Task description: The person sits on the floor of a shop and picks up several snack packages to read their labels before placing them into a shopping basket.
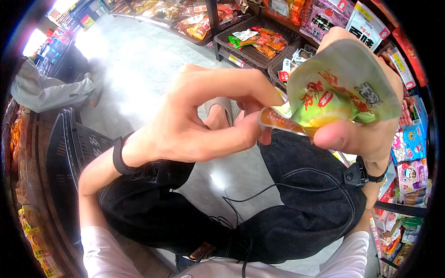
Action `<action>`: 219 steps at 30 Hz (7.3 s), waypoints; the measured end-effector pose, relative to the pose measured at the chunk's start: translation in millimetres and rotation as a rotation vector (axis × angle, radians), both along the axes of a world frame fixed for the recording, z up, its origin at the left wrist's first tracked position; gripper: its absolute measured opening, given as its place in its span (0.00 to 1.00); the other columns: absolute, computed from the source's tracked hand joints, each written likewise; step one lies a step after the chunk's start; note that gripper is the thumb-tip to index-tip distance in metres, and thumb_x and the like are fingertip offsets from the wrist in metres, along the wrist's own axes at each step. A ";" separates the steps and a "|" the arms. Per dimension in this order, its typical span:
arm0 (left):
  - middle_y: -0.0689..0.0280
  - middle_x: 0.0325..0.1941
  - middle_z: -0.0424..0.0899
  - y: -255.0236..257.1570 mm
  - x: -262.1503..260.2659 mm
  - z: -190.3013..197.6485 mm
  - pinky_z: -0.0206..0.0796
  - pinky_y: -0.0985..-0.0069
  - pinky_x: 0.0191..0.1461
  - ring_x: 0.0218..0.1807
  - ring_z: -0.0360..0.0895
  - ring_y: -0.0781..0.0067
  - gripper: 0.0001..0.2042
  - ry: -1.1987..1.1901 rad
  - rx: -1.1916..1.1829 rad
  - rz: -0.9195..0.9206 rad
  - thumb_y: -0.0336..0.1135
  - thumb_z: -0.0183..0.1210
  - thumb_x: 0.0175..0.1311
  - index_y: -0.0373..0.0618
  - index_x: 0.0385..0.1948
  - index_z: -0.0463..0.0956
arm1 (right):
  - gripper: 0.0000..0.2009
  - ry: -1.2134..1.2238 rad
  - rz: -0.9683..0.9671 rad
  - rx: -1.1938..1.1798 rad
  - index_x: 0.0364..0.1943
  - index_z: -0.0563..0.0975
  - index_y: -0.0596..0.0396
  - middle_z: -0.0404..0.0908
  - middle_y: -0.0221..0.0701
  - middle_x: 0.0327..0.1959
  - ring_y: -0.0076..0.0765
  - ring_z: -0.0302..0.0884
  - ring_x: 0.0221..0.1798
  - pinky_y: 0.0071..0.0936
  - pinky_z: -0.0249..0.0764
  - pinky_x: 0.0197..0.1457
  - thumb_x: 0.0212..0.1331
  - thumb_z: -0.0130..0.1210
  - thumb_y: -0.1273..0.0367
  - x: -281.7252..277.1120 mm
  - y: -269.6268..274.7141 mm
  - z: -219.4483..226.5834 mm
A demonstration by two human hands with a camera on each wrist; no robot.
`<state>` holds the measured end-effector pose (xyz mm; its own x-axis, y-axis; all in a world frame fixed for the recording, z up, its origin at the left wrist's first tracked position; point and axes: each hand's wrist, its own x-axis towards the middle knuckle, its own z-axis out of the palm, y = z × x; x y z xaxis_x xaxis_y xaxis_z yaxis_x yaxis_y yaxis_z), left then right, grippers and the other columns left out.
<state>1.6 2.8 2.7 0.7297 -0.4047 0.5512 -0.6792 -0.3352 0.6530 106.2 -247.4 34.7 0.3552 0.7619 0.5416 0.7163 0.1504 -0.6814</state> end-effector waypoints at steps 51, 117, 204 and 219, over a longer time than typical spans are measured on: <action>0.65 0.33 0.82 -8.7 2.4 -15.1 0.69 0.80 0.23 0.28 0.76 0.81 0.02 0.286 -0.134 0.168 0.26 0.53 0.70 0.41 0.39 0.70 | 0.32 0.628 0.035 -0.236 0.59 0.76 0.65 0.86 0.38 0.51 0.29 0.83 0.54 0.26 0.76 0.60 0.53 0.71 0.59 -7.9 19.0 0.6; 0.69 0.46 0.86 11.8 27.0 -38.1 0.70 0.80 0.49 0.43 0.79 0.84 0.15 0.538 -0.551 -0.024 0.44 0.57 0.78 0.43 0.53 0.79 | 0.22 0.465 -0.076 -0.109 0.53 0.81 0.61 0.85 0.26 0.40 0.15 0.80 0.37 0.17 0.76 0.39 0.66 0.67 0.56 14.7 21.9 -32.3; 0.46 0.56 0.85 133.7 -0.4 -1.8 0.73 0.60 0.64 0.60 0.82 0.49 0.29 0.218 0.705 0.567 0.31 0.66 0.66 0.39 0.66 0.62 | 0.16 0.597 0.029 -0.305 0.52 0.81 0.58 0.78 0.19 0.29 0.11 0.71 0.30 0.13 0.68 0.34 0.76 0.55 0.59 13.6 23.3 -36.7; 0.63 0.47 0.84 94.8 36.4 31.1 0.78 0.76 0.51 0.43 0.83 0.77 0.28 0.261 0.361 0.584 0.37 0.66 0.70 0.35 0.66 0.66 | 0.22 0.321 -0.239 -0.347 0.57 0.79 0.55 0.85 0.25 0.41 0.20 0.79 0.42 0.21 0.74 0.42 0.79 0.44 0.53 48.0 -9.3 -28.2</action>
<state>38.1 97.6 33.8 0.9711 -0.0336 0.2362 -0.1620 -0.8196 0.5496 154.2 -256.7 6.5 0.6474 0.7546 0.1070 0.4499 -0.2651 -0.8528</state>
